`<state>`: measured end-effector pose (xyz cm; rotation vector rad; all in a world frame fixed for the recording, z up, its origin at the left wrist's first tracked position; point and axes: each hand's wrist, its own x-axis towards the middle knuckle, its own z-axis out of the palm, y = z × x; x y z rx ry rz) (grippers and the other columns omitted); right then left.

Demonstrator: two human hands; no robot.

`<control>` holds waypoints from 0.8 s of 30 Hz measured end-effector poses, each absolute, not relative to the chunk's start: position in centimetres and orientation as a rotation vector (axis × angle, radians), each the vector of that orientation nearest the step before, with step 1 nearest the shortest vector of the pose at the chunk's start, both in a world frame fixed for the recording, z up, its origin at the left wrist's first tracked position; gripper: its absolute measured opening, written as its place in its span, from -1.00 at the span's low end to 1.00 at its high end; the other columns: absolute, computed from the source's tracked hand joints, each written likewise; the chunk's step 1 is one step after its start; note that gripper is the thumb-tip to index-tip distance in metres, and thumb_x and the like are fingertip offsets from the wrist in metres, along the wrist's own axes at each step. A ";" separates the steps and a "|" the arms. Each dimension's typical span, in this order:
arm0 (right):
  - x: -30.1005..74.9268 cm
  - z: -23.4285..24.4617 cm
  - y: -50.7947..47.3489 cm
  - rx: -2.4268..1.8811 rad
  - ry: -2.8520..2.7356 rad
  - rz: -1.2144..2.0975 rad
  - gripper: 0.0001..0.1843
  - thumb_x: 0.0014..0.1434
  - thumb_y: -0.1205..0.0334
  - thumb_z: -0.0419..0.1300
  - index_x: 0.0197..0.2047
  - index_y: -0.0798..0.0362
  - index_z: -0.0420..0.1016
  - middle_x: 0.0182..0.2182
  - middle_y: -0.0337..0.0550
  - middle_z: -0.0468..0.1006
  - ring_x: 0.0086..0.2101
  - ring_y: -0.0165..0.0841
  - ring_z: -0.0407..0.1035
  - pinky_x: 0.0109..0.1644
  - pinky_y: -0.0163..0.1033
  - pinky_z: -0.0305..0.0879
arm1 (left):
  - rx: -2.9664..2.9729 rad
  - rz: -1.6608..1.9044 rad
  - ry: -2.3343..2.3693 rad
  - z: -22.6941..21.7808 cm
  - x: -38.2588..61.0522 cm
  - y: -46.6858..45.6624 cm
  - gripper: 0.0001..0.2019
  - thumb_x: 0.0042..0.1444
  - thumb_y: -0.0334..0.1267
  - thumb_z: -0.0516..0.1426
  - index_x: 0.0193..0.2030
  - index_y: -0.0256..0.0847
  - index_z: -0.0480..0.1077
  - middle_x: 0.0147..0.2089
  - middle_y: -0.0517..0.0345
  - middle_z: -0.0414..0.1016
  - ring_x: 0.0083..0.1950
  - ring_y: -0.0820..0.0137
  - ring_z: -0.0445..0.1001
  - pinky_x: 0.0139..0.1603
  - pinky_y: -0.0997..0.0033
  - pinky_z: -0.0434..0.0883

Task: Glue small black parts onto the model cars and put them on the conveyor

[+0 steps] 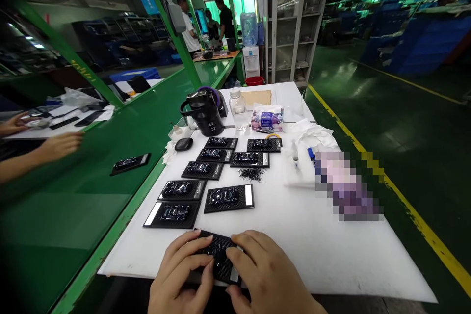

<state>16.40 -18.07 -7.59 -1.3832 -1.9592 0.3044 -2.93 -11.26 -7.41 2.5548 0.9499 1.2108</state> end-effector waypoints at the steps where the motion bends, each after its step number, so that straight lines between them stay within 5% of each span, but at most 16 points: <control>1: 16.4 -7.6 -18.0 -1.371 -1.962 0.298 -0.54 0.05 0.39 0.19 0.06 0.13 0.48 0.02 0.06 0.54 -0.01 -0.13 0.41 0.13 0.00 0.43 | 2.557 1.198 0.957 -7.4 -2.8 -11.4 -0.82 0.12 -0.52 0.15 -0.25 -0.12 0.43 -0.05 0.10 0.53 0.15 0.22 0.39 0.09 0.14 0.46; 11: 16.4 -7.3 -17.8 -1.321 -2.079 0.154 -0.58 0.18 0.34 0.14 0.12 0.11 0.48 0.04 0.12 0.53 -0.04 -0.10 0.42 0.04 0.04 0.47 | 2.497 1.022 1.150 -7.3 -2.5 -12.0 -0.87 0.15 -0.45 0.11 -0.31 -0.10 0.36 0.13 0.07 0.41 0.26 0.13 0.25 0.16 -0.02 0.39; 24: 16.0 -7.8 -17.9 -1.332 -2.194 -0.028 -0.54 0.21 0.29 0.12 0.17 0.19 0.44 0.08 0.23 0.50 -0.02 -0.02 0.41 0.07 0.09 0.44 | 2.121 0.959 1.375 -7.0 -2.2 -11.8 -0.84 0.23 -0.21 0.11 -0.06 -0.05 0.31 0.21 0.04 0.30 0.25 0.12 0.28 0.19 -0.10 0.36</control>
